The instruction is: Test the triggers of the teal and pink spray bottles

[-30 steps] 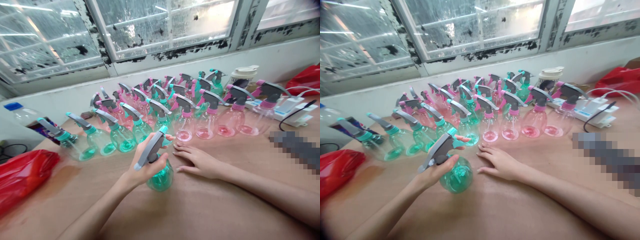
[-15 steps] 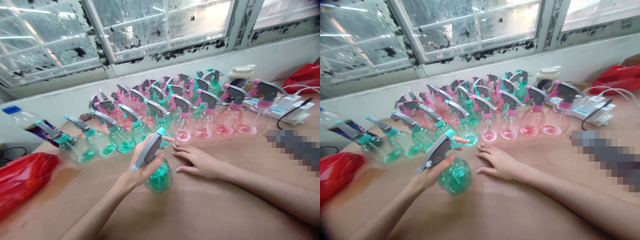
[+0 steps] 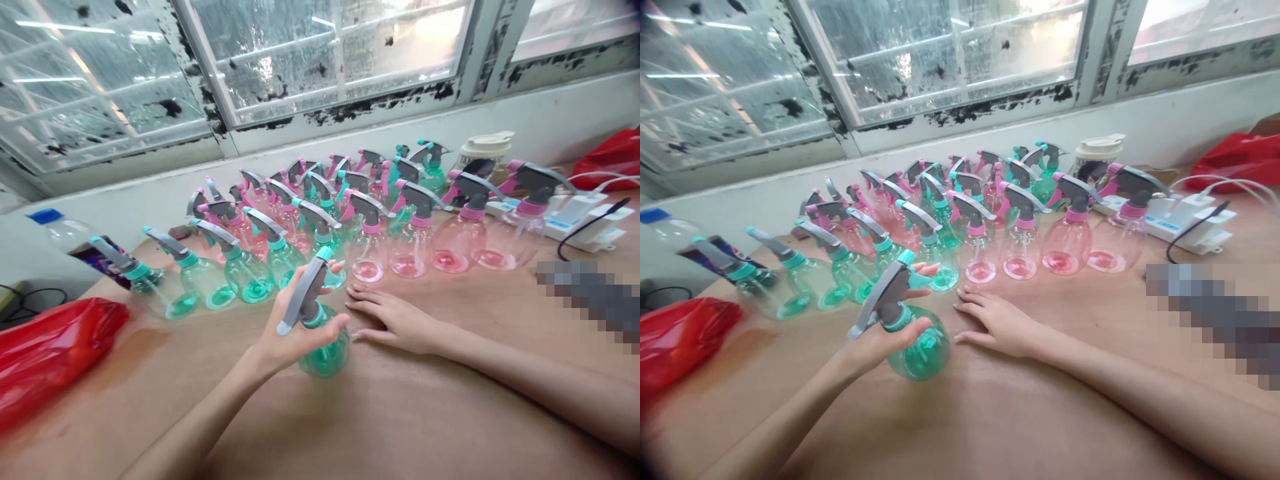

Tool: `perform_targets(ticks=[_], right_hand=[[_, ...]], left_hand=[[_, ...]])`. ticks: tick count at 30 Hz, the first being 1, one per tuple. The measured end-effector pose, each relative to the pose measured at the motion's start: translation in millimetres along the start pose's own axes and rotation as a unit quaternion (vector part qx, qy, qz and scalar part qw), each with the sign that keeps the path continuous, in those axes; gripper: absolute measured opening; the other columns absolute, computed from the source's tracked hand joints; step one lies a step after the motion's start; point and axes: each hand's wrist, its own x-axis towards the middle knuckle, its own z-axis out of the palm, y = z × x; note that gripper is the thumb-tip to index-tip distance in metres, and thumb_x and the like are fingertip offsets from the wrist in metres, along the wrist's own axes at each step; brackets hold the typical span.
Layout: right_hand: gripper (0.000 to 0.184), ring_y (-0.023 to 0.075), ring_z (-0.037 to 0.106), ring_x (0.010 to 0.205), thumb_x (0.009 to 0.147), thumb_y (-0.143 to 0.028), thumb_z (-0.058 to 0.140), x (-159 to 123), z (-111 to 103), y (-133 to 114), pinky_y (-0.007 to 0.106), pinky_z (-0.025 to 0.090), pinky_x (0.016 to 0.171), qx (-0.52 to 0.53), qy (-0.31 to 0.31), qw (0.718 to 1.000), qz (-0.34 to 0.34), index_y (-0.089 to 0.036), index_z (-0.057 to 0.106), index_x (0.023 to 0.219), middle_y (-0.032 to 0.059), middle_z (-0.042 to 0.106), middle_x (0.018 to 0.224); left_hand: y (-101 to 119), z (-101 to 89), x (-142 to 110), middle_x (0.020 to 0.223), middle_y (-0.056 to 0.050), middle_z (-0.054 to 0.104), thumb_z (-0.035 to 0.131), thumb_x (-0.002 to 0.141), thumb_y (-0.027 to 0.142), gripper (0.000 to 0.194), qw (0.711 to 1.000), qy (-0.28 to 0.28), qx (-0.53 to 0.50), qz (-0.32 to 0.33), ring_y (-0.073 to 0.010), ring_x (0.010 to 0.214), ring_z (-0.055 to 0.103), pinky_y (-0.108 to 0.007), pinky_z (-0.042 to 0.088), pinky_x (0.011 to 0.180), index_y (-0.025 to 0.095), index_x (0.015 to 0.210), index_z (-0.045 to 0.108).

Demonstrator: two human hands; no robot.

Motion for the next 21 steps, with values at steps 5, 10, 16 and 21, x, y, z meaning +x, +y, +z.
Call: perform_targets(ticks=[5,10,16,21], right_hand=[[0.065,0.0321,0.039,0.140,0.091,-0.061,0.051,-0.7,-0.5,-0.4,0.052,0.036,0.113,-0.018,-0.006,1.000,0.000,-0.019,0.052,0.140,0.0146,0.043,0.151],[0.063,0.0328,0.039,0.139,0.092,-0.058,0.051,-3.4,2.2,1.6,0.054,0.036,0.112,-0.026,-0.003,1.000,-0.004,-0.017,0.052,0.140,0.0161,0.045,0.149],[0.059,0.0324,0.040,0.139,0.093,-0.057,0.050,-6.1,6.2,5.7,0.054,0.036,0.113,-0.044,-0.005,0.999,-0.002,-0.019,0.054,0.138,0.0132,0.043,0.151],[0.059,0.0329,0.039,0.139,0.093,-0.058,0.049,-9.6,9.6,10.3,0.055,0.035,0.113,-0.053,-0.020,0.998,0.014,-0.019,0.054,0.138,0.0125,0.043,0.151]], left_hand=[[-10.2,-2.7,-14.3,0.124,-0.009,0.060,0.073,0.073,0.029,0.072,0.999,0.011,0.039,-0.030,-0.0249,0.098,0.064,-0.038,0.054,0.083,0.028,0.136,0.038],[-15.4,-8.5,-33.9,0.107,-0.007,0.064,0.072,0.081,0.037,0.045,0.996,0.031,0.076,-0.028,-0.0232,0.096,0.062,-0.038,0.050,0.088,0.021,0.118,0.054],[2.5,-26.1,-63.1,0.095,-0.006,0.066,0.069,0.084,0.040,0.030,0.987,0.082,0.119,-0.065,-0.0227,0.088,0.062,-0.035,0.050,0.080,0.017,0.101,0.064],[-0.1,-70.4,-106.2,0.100,-0.005,0.069,0.067,0.084,0.044,0.033,0.963,0.165,0.156,-0.145,-0.0252,0.094,0.065,-0.037,0.051,0.082,0.020,0.106,0.063]])
